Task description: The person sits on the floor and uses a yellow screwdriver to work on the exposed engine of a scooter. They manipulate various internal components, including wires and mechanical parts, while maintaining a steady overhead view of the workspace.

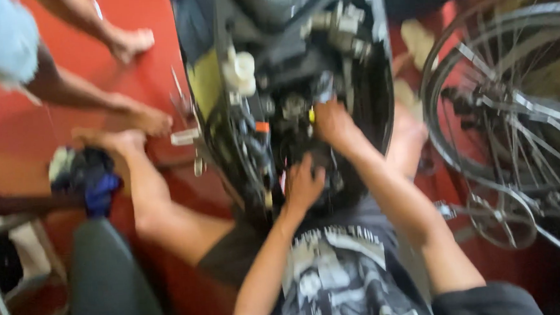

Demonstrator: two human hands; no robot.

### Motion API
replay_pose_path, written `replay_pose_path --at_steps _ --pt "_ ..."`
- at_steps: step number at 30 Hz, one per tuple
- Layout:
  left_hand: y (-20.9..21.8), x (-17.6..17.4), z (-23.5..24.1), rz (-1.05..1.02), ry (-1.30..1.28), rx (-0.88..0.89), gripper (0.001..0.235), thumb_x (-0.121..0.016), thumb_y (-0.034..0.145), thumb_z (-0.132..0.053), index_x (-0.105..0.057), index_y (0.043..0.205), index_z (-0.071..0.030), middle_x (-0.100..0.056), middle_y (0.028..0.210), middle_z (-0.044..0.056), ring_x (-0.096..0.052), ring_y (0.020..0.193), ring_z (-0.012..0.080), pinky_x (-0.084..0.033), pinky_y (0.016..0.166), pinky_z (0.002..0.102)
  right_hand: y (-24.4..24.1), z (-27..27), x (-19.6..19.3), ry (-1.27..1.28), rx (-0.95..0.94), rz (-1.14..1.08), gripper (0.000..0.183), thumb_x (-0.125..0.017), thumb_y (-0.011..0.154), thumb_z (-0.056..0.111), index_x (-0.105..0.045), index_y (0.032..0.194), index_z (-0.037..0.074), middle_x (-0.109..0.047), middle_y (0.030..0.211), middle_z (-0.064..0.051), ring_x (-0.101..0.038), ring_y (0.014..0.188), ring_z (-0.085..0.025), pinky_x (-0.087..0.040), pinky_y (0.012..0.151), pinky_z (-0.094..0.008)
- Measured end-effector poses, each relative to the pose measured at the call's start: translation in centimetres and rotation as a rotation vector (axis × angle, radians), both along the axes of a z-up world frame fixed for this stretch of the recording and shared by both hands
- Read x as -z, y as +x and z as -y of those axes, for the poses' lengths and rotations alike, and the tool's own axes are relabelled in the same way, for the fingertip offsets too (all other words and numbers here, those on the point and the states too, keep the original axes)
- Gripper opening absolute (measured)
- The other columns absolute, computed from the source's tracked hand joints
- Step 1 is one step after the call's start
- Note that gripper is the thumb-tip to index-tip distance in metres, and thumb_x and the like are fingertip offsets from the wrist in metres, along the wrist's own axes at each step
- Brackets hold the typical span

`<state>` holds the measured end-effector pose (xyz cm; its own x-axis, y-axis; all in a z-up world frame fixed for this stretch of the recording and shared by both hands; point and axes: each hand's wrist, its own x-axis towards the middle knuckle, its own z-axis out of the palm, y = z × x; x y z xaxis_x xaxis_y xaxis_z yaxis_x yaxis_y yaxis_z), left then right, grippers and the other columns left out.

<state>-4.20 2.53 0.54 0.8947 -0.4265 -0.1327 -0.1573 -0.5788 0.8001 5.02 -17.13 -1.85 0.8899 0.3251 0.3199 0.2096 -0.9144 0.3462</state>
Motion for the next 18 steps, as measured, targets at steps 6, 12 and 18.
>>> replay_pose_path --at_steps 6,12,18 --pt "-0.3 0.3 0.2 0.005 -0.112 -0.058 0.049 -0.065 0.085 -0.033 -0.062 0.125 -0.004 -0.073 0.089 0.025 -0.074 0.09 0.0423 -0.059 0.073 0.052 -1.4 2.3 8.9 -0.158 -0.245 0.037 0.02 -0.054 0.089 0.009 -0.072 0.093 0.002 -0.068 0.082 -0.021 -0.071 0.075 -0.036 -0.055 0.064 -0.047" --pt "-0.5 -0.8 0.1 0.07 -0.182 -0.077 0.033 -0.064 0.083 -0.023 -0.06 0.11 -0.005 -0.07 0.081 0.027 -0.072 0.083 0.0464 -0.056 0.068 0.054 0.8 -1.5 0.8 -0.078 0.212 0.094 0.009 -0.06 0.079 0.011 -0.064 0.07 0.013 -0.057 0.06 -0.003 -0.066 0.048 -0.022 -0.049 0.034 -0.031" --pt "-0.5 0.6 0.3 0.04 -0.167 -0.047 0.038 -0.065 0.084 -0.023 -0.06 0.116 -0.003 -0.071 0.083 0.027 -0.073 0.08 0.0455 -0.057 0.064 0.054 0.3 -0.8 1.0 0.163 0.128 -0.439 0.011 -0.071 0.077 0.013 -0.073 0.076 0.002 -0.07 0.07 -0.02 -0.076 0.069 -0.04 -0.061 0.054 -0.049"
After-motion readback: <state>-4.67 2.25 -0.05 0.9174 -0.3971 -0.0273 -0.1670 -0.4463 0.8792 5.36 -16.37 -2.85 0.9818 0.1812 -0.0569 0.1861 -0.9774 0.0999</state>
